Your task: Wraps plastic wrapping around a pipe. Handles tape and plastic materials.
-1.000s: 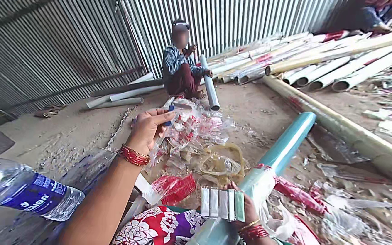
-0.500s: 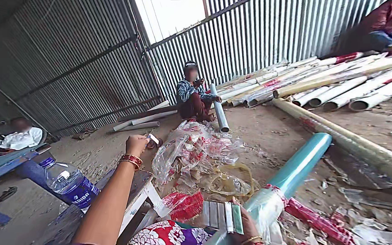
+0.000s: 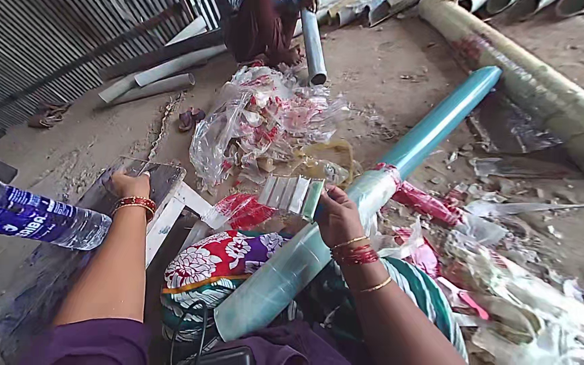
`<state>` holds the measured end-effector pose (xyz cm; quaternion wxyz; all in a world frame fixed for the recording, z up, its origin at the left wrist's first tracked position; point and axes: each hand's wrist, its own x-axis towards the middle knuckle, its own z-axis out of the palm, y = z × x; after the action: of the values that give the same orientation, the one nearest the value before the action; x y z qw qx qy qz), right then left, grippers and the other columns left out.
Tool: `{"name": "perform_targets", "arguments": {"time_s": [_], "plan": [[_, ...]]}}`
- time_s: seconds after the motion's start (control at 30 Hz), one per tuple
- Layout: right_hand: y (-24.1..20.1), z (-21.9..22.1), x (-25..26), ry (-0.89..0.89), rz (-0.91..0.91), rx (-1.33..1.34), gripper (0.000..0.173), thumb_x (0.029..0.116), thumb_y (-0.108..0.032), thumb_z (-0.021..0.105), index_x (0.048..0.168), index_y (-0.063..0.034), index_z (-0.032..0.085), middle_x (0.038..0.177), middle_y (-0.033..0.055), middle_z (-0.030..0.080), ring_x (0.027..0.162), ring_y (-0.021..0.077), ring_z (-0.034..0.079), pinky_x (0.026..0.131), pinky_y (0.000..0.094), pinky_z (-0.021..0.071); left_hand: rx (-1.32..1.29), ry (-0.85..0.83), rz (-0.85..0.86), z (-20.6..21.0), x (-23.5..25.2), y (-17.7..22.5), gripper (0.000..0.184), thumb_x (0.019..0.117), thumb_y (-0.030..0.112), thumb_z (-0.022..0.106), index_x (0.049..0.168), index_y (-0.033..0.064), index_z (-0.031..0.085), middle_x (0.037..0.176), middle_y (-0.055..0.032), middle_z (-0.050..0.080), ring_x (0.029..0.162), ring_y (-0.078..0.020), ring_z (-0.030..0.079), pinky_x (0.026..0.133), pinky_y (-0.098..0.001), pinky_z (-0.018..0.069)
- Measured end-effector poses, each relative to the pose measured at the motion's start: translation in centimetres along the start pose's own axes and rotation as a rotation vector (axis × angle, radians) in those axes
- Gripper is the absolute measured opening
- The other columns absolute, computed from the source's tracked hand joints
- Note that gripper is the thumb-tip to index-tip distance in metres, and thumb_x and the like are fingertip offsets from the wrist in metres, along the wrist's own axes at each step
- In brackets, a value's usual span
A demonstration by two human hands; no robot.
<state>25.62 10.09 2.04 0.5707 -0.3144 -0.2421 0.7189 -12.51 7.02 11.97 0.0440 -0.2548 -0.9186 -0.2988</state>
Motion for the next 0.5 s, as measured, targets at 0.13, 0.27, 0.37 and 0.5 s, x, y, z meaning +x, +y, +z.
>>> {"name": "perform_targets", "arguments": {"time_s": [0.13,0.27,0.37,0.5], "plan": [[-0.3,0.5,-0.5,0.052,-0.013,-0.022,0.011,0.1021,0.001,0.056,0.1,-0.0048,0.064,0.079,0.0019,0.068,0.066,0.0073,0.066,0.062,0.0233,0.0571,-0.112,-0.188,0.499,-0.3,-8.1,3.2,0.036,0.0983,0.018,0.068,0.122,-0.0082,0.068,0.114,-0.0331,0.065,0.104,-0.0445,0.062,0.094,-0.0606,0.0471],[0.0,0.9,-1.0,0.107,-0.002,-0.11,0.007,0.0998,0.0,0.061,0.097,-0.0059,0.061,0.073,-0.0002,0.064,0.058,0.0051,0.06,0.056,0.0204,0.0527,-0.33,-1.21,0.501,1.1,-18.4,6.4,0.02,0.0965,0.011,0.068,0.113,0.0,0.073,0.096,0.0,0.074,0.079,0.0,0.065,0.071,-0.0179,0.0534],[-0.5,1.1,-1.7,0.066,0.046,-0.099,0.01,0.1024,-0.004,0.058,0.094,-0.009,0.058,0.075,0.0,0.063,0.06,0.0068,0.061,0.057,0.0228,0.0551,-0.522,-1.289,0.446,2.6,-21.1,7.3,0.012,0.0956,0.01,0.07,0.104,0.002,0.071,0.09,0.0019,0.074,0.079,-0.0005,0.068,0.076,-0.0188,0.0572],[-1.7,1.1,-2.3,-0.086,0.168,-0.017,0.026,0.1086,-0.013,0.048,0.087,-0.009,0.063,0.078,0.0033,0.068,0.066,0.0127,0.069,0.061,0.0306,0.0614,-0.845,-0.886,0.333,2.6,-22.0,8.1,0.012,0.0963,-0.003,0.064,0.105,0.001,0.072,0.09,-0.0019,0.077,0.081,-0.0064,0.074,0.076,-0.0234,0.0619]]}}
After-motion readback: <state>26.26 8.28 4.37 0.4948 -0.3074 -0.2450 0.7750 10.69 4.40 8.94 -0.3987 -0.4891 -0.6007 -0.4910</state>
